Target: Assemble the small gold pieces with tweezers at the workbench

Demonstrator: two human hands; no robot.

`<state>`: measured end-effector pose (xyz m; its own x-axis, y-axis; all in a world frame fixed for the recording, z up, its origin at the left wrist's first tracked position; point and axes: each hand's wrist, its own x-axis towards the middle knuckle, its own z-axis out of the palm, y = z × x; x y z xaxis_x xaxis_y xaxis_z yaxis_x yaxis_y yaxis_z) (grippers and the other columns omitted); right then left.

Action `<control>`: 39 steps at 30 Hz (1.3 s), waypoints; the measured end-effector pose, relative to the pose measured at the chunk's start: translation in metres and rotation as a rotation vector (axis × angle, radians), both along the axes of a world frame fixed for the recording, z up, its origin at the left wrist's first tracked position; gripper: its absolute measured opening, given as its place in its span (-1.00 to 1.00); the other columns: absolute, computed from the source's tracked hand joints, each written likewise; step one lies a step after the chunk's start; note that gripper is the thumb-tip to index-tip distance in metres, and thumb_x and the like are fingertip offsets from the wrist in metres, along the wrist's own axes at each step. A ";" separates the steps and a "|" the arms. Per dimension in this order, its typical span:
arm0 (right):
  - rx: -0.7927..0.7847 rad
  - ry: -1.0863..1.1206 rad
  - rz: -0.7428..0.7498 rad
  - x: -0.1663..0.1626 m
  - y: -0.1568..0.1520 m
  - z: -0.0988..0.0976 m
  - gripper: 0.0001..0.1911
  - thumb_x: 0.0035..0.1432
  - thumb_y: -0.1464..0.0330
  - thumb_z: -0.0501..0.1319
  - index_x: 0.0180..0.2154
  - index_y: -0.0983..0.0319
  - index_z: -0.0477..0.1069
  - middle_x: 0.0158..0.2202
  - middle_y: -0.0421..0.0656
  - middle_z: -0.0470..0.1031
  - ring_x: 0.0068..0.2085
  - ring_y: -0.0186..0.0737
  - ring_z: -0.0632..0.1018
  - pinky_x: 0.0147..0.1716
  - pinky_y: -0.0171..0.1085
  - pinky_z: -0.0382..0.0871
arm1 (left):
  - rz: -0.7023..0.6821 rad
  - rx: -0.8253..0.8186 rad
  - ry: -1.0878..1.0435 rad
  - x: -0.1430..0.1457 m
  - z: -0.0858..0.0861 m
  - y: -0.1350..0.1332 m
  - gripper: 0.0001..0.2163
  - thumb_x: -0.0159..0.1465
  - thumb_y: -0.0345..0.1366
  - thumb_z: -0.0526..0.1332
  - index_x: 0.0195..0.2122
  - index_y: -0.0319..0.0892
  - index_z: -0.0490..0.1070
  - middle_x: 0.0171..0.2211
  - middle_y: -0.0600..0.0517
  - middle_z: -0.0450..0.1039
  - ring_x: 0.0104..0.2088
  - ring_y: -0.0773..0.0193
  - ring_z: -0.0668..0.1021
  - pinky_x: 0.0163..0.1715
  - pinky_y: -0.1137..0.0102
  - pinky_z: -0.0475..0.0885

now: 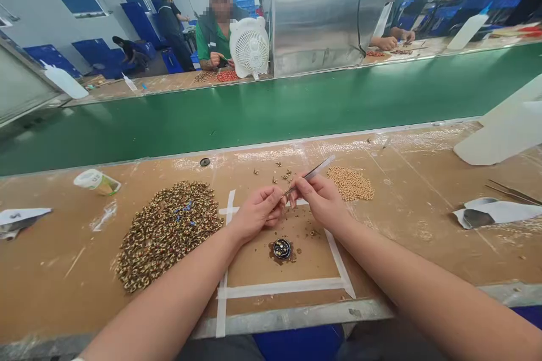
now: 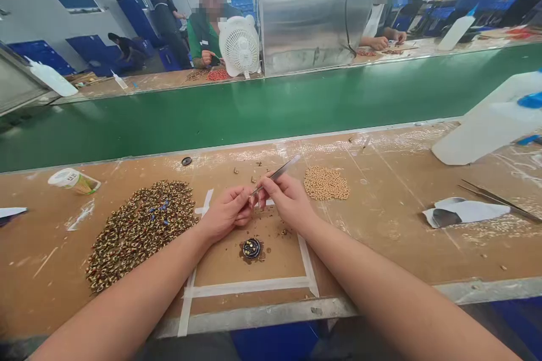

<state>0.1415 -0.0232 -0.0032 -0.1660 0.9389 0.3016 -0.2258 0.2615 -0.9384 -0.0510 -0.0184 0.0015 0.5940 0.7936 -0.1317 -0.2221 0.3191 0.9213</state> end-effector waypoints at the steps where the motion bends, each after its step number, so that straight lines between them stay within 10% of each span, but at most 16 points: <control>1: 0.000 -0.005 -0.004 0.000 0.000 0.000 -0.59 0.39 0.00 0.29 -0.27 0.23 0.47 -0.49 -0.25 0.51 -0.47 -0.37 0.57 -0.37 -0.30 0.51 | 0.003 0.002 0.000 0.000 0.000 0.000 -0.55 0.35 0.10 0.37 -0.34 -0.22 0.38 -0.53 0.18 0.18 -0.62 0.54 0.09 -0.63 0.59 -0.01; 39: 0.099 -0.349 -0.249 -0.001 -0.017 -0.006 -0.44 0.38 -0.08 0.22 -0.48 0.20 0.48 -0.47 -0.15 0.49 -0.35 -0.18 0.55 -0.26 -0.32 0.44 | 0.160 -0.054 0.068 0.004 0.000 -0.010 -0.43 0.10 0.28 0.44 -0.38 -0.15 0.34 -0.59 0.23 0.17 -0.63 0.50 0.06 -0.63 0.44 -0.14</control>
